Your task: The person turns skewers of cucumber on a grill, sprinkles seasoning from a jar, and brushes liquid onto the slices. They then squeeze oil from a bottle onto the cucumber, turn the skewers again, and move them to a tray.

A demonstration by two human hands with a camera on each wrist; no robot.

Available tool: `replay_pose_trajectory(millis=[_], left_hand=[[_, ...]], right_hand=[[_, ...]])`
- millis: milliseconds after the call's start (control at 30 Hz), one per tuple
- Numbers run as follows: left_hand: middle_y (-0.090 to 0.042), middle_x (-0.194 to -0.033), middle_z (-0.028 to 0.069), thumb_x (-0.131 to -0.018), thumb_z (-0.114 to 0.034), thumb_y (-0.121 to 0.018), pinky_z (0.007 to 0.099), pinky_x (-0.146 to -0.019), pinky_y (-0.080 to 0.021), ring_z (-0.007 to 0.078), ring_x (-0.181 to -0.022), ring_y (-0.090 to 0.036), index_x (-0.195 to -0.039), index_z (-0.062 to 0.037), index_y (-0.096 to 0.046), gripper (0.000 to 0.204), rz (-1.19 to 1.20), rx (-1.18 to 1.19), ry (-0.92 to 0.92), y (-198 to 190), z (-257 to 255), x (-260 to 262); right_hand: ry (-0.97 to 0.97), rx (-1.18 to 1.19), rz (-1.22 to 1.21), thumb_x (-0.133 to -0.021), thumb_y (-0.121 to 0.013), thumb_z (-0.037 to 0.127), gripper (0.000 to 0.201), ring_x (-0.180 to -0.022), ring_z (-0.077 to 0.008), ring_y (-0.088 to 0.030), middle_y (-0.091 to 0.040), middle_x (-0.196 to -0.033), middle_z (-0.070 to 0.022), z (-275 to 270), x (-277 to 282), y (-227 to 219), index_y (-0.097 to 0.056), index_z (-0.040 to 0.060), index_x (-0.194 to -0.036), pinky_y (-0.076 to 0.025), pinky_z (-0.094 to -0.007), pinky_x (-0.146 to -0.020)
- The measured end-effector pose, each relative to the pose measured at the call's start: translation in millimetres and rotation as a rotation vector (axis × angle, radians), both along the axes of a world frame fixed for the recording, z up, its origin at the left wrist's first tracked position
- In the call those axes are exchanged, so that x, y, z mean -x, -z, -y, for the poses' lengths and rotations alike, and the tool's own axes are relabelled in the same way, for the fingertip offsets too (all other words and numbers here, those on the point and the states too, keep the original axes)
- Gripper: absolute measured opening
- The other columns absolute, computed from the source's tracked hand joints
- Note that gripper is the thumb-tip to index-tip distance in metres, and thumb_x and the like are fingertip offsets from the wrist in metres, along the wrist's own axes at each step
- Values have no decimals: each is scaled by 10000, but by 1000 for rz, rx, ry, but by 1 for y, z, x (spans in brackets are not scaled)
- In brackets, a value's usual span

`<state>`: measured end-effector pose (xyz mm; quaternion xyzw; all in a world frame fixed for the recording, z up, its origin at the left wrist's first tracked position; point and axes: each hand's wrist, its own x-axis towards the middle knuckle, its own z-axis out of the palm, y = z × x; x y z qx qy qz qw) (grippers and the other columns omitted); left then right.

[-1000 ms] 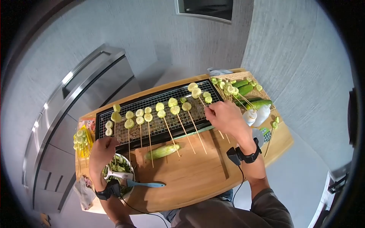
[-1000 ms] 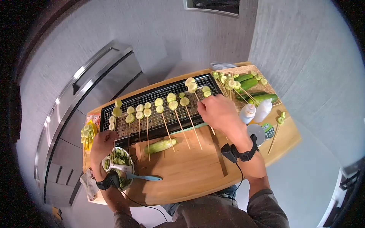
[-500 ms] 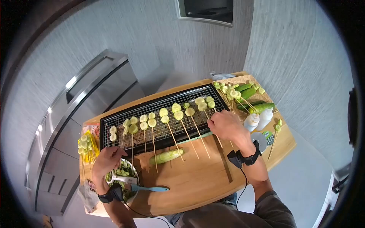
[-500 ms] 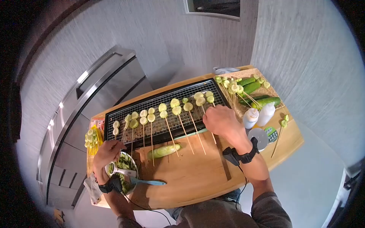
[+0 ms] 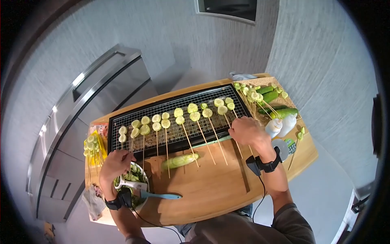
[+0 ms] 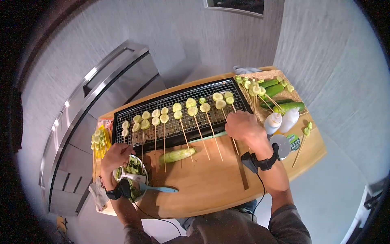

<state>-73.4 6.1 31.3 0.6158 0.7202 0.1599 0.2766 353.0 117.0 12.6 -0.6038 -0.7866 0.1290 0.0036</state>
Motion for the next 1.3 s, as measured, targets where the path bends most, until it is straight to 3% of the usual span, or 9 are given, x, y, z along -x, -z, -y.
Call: replay_pose_trajectory(millis=[333, 633, 733, 800, 833, 900, 1000, 1100, 1300], left_hand=[[-652, -591, 95, -995, -199, -604, 312, -518, -520, 163, -501, -657, -882, 35, -738, 292, -14, 105, -33, 1, 1, 2], [-681, -618, 94, -988, -218, -638, 296, -521, -525, 143, -507, -653, -910, 36, -753, 289, -57, 164, -79, -4, -2, -6], [-674, -614, 113, -957, -220, -675, 328, -535, -529, 169, -523, -664, -888, 32, -755, 274, -68, 144, -92, -4, -2, -7], [-673, -628, 145, -918, -248, -720, 369, -559, -532, 248, -542, -671, -851, 21, -755, 279, -235, -54, -68, 4, -1, 1], [-673, -628, 145, -918, -248, -720, 369, -559, -532, 248, -542, -671, -851, 21, -755, 279, -236, -51, -71, 4, 1, -1], [-673, -647, 170, -889, -285, -752, 392, -583, -532, 326, -580, -670, -815, 10, -750, 304, -348, -315, -63, 2, 4, -10], [-684, -663, 170, -872, -313, -771, 390, -587, -533, 351, -598, -672, -788, 5, -749, 329, -285, -266, -8, -5, 4, -33], [-687, -659, 159, -868, -325, -774, 395, -595, -535, 339, -618, -688, -783, -7, -759, 329, -365, -264, 69, 11, -2, -35], [-698, -674, 151, -861, -318, -768, 419, -625, -545, 333, -646, -699, -773, -19, -764, 312, -291, -163, 84, 20, -6, -42]], right_hand=[[-5, 18, -4, -912, -572, 236, 325, -989, -423, -673, -704, -896, -267, -1, -1, 4, -713, -44, -827, -527, -496, -914], [42, 3, 14, -916, -656, 242, 285, -1040, -408, -670, -721, -1001, -240, 3, 0, 1, -722, -33, -881, -528, -498, -922], [60, -4, 14, -909, -691, 273, 287, -1034, -400, -672, -725, -1011, -226, 9, 1, -13, -732, -10, -887, -531, -496, -908], [74, -73, -56, -902, -713, 322, 305, -1014, -388, -674, -731, -1004, -206, 17, 2, -22, -750, 20, -886, -534, -482, -893], [71, -71, -57, -902, -713, 322, 305, -1014, -388, -674, -731, -1004, -206, 19, 4, -25, -750, 20, -886, -534, -482, -893], [-16, -77, -85, -894, -724, 367, 332, -1000, -379, -672, -737, -965, -184, 23, 8, -28, -763, 38, -873, -539, -480, -873], [-84, -88, -82, -881, -731, 403, 361, -962, -386, -682, -736, -893, -185, 25, 17, -15, -768, 45, -849, -546, -482, -860], [-102, -69, -101, -872, -731, 412, 373, -951, -396, -688, -730, -857, -201, 29, 27, -11, -765, 42, -843, -551, -484, -853], [-156, -38, -36, -868, -678, 316, 324, -945, -393, -697, -728, -883, -211, 21, 35, 13, -738, 1, -817, -555, -489, -850]])
